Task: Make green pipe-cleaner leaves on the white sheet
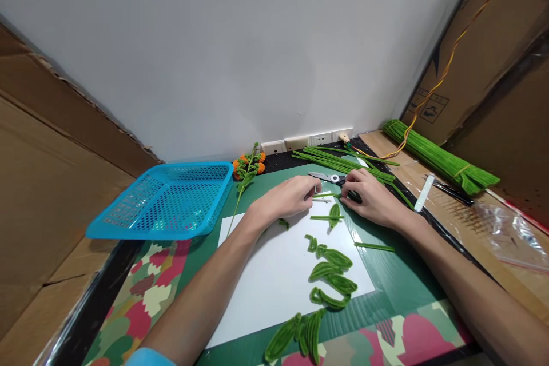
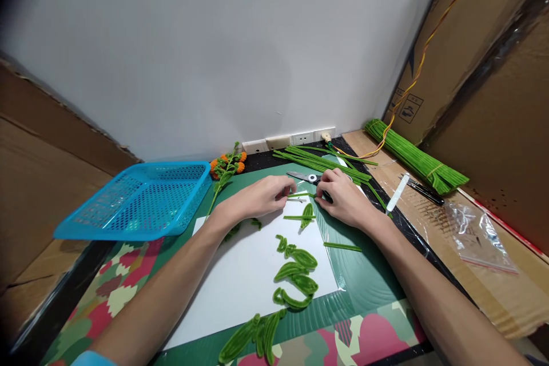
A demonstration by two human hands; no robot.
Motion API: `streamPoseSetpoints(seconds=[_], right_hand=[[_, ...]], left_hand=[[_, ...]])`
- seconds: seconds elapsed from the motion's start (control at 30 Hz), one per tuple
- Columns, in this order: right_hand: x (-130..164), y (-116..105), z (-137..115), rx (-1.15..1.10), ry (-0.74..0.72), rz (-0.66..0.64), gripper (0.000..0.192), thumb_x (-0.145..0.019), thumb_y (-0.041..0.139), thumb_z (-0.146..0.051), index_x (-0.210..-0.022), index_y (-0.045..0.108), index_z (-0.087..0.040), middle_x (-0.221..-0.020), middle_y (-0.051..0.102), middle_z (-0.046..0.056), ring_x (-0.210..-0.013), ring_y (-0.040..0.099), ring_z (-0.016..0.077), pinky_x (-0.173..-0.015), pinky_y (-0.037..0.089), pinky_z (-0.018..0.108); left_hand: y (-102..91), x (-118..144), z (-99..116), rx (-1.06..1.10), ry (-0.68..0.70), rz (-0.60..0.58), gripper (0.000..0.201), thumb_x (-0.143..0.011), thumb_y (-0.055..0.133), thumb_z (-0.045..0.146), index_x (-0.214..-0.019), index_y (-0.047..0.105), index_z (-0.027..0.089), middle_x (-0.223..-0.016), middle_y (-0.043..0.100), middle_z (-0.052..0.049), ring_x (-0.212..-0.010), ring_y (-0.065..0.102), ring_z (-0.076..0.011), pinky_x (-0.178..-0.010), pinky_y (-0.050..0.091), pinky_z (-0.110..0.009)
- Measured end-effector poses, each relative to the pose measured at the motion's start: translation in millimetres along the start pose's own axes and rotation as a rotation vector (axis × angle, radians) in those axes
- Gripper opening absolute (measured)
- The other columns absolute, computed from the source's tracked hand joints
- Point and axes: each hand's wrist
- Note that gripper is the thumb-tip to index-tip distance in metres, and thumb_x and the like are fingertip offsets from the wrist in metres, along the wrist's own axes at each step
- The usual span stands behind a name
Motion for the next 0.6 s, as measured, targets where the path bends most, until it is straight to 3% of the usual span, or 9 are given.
streamPoseSetpoints(seconds=[0.27, 0.4, 0.6], right_hand=[[-1, 6, -2, 0.045, -0.002, -0.033, 0.011, -0.101, 0.062, -0.026, -0.091, 0.063, -0.023, -0.103, 0.066, 0.008, -0.097, 0.059, 0.0282, -0.087, 0.047, 0.044], [-2, 3, -3, 0.033, 0.057, -0.006, 0.015, -0.105, 0.055, -0.025, -0.091, 0.058, -0.023, -0.089, 0.067, 0.005, -0.087, 0.059, 0.0267, -0.084, 0.045, 0.042], [-1, -1, -11, -0.077, 0.022, 0.03, 0.014, -0.106, 0.053, -0.024, -0.094, 0.06, -0.024, -0.085, 0.064, 0.005, -0.081, 0.06, 0.024, -0.075, 0.047, 0.035]], left_hand=[[0.7, -1, -1, 0.02, 0.016, -0.01, 0.015, -0.088, 0.051, 0.014, -0.092, 0.064, 0.021, -0.091, 0.068, -0.004, -0.079, 0.059, -0.0195, -0.068, 0.04, -0.031], [1.0, -1, -1, 0.025, 0.024, -0.016, 0.013, -0.092, 0.053, 0.017, -0.091, 0.065, 0.02, -0.091, 0.068, -0.004, -0.079, 0.06, -0.0198, -0.07, 0.041, -0.031], [0.2, -3, 10, 0.146, 0.038, 0.064, 0.02, -0.102, 0.053, 0.03, -0.111, 0.068, 0.021, -0.104, 0.071, -0.005, -0.089, 0.062, -0.0201, -0.076, 0.044, -0.031]])
Point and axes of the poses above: each hand's wrist, its own x-axis away from the middle knuckle, its own y-axis out of the palm, z = x × y
